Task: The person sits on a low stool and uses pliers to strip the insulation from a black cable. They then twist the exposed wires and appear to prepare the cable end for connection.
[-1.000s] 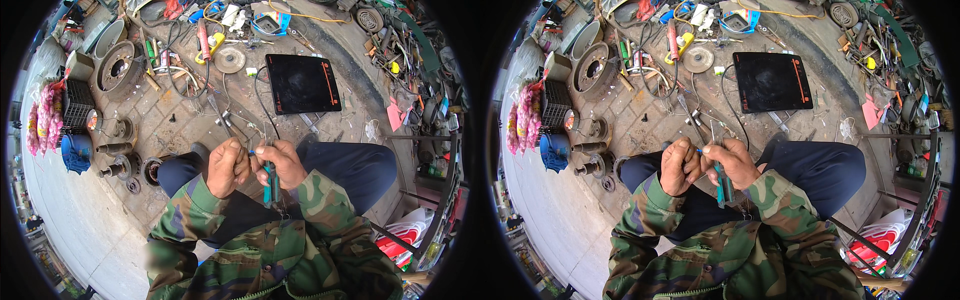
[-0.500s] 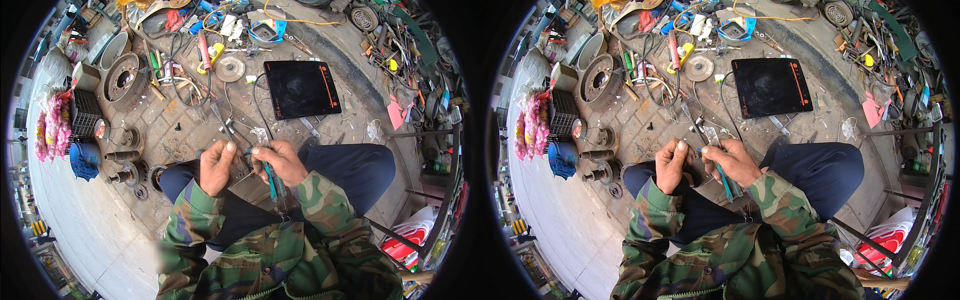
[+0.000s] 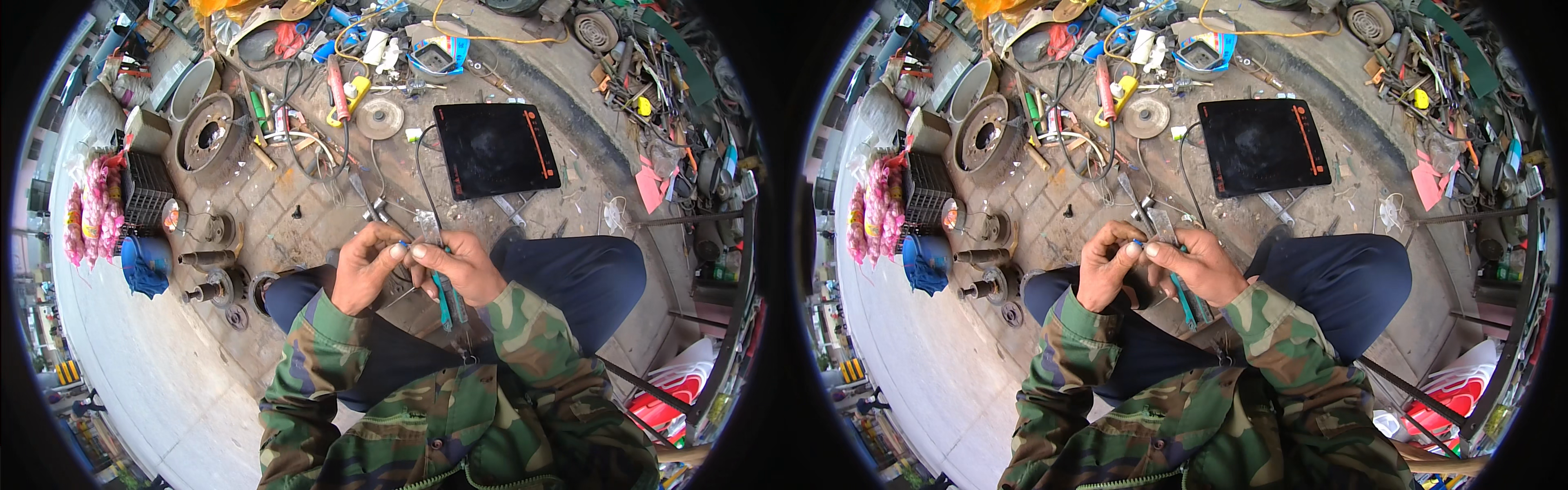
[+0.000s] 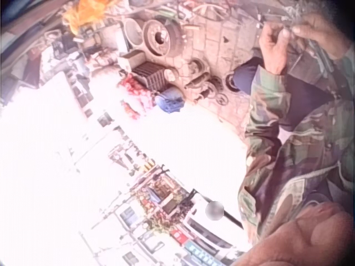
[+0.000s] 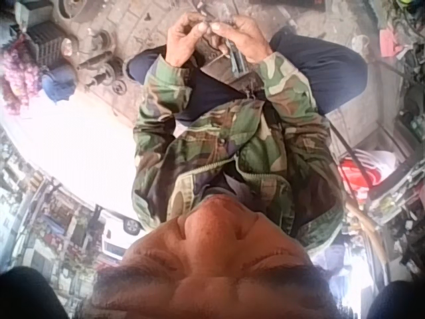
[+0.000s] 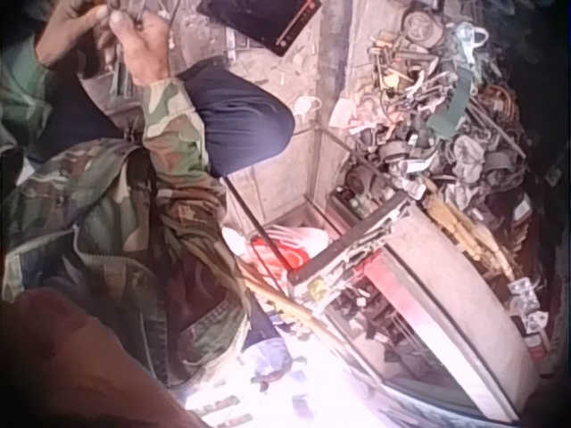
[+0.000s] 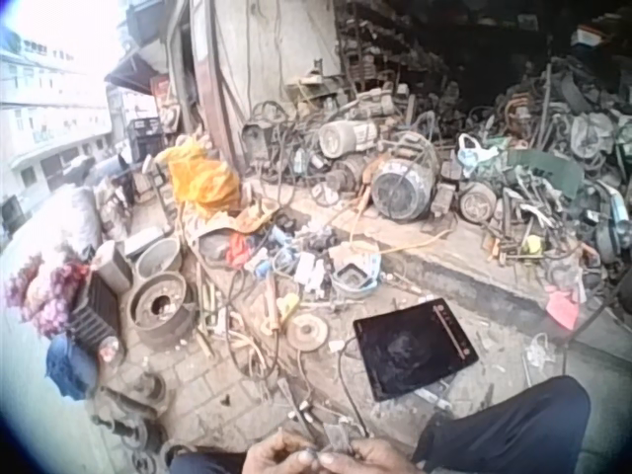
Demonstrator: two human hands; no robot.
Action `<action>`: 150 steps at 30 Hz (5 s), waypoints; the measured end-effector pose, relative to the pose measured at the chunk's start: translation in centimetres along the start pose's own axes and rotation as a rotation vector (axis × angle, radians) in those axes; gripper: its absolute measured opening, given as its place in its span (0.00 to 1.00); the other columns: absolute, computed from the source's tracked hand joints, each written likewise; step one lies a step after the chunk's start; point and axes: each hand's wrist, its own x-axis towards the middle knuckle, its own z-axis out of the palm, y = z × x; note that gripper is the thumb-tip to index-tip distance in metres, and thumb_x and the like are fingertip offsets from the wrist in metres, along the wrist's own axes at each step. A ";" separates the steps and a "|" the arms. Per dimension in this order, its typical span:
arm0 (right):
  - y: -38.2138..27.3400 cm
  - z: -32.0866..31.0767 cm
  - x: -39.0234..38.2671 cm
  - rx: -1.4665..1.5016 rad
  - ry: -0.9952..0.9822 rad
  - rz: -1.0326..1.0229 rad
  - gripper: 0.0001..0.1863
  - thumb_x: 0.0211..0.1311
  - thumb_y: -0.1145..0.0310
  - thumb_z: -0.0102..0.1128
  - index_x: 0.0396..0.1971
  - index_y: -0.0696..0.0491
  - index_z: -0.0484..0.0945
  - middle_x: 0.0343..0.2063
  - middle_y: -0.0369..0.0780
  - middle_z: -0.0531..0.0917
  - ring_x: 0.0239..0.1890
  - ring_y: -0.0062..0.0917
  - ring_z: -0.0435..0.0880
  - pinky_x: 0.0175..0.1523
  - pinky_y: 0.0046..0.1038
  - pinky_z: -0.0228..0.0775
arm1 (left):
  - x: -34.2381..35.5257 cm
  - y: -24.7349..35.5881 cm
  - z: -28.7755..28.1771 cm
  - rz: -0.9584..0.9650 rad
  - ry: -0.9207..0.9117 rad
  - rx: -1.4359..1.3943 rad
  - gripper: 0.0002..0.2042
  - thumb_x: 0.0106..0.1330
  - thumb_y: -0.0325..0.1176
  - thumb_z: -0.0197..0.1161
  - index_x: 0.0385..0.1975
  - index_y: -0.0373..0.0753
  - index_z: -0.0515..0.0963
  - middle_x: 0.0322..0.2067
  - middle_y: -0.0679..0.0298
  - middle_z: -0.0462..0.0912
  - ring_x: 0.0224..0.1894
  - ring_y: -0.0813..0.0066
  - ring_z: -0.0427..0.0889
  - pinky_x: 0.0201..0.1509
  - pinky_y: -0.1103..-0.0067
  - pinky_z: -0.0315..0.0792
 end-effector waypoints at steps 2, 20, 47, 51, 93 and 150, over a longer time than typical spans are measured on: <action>0.0 -0.2 0.0 -0.042 0.003 -0.004 0.15 0.73 0.61 0.58 0.39 0.60 0.79 0.25 0.39 0.83 0.21 0.18 0.78 0.27 0.21 0.70 | 0.0 0.0 0.1 0.010 -0.002 -0.014 0.09 0.71 0.32 0.64 0.43 0.33 0.76 0.37 0.65 0.80 0.39 0.80 0.78 0.45 0.80 0.73; -4.2 -1.7 -4.8 -0.430 0.233 0.210 0.15 0.77 0.59 0.49 0.42 0.58 0.72 0.27 0.37 0.78 0.25 0.16 0.76 0.31 0.21 0.69 | 2.0 -0.3 -0.1 -0.433 -0.299 -0.257 0.10 0.69 0.33 0.67 0.44 0.35 0.82 0.32 0.69 0.82 0.30 0.86 0.74 0.35 0.86 0.69; -1.9 -1.1 -4.1 -0.949 0.175 -0.092 0.12 0.72 0.66 0.54 0.33 0.59 0.67 0.24 0.53 0.77 0.28 0.54 0.78 0.31 0.47 0.66 | 3.1 -1.0 0.5 -0.312 -0.288 0.013 0.06 0.67 0.28 0.69 0.34 0.33 0.80 0.30 0.70 0.76 0.31 0.86 0.75 0.36 0.84 0.69; -1.8 -1.0 -4.2 -0.989 0.180 -0.091 0.12 0.72 0.66 0.54 0.33 0.59 0.68 0.25 0.53 0.77 0.29 0.54 0.78 0.32 0.45 0.67 | 3.0 -1.2 0.7 -0.233 -0.296 0.029 0.06 0.66 0.28 0.69 0.33 0.33 0.80 0.31 0.69 0.75 0.34 0.85 0.75 0.37 0.83 0.69; 2.0 -1.7 -5.1 -0.932 0.107 -0.141 0.12 0.73 0.66 0.52 0.38 0.62 0.72 0.23 0.51 0.78 0.26 0.51 0.79 0.32 0.42 0.68 | 1.8 -1.5 1.6 -0.236 -0.385 0.080 0.05 0.62 0.19 0.65 0.28 0.32 0.75 0.25 0.67 0.76 0.30 0.81 0.73 0.34 0.77 0.69; 17.1 -43.6 -5.8 -1.923 0.732 0.584 0.14 0.59 0.65 0.54 0.33 0.57 0.86 0.34 0.49 0.87 0.39 0.41 0.88 0.42 0.43 0.78 | 4.1 -0.1 -1.2 0.274 0.158 0.664 0.03 0.67 0.24 0.64 0.37 0.34 0.80 0.29 0.59 0.80 0.30 0.66 0.79 0.37 0.76 0.72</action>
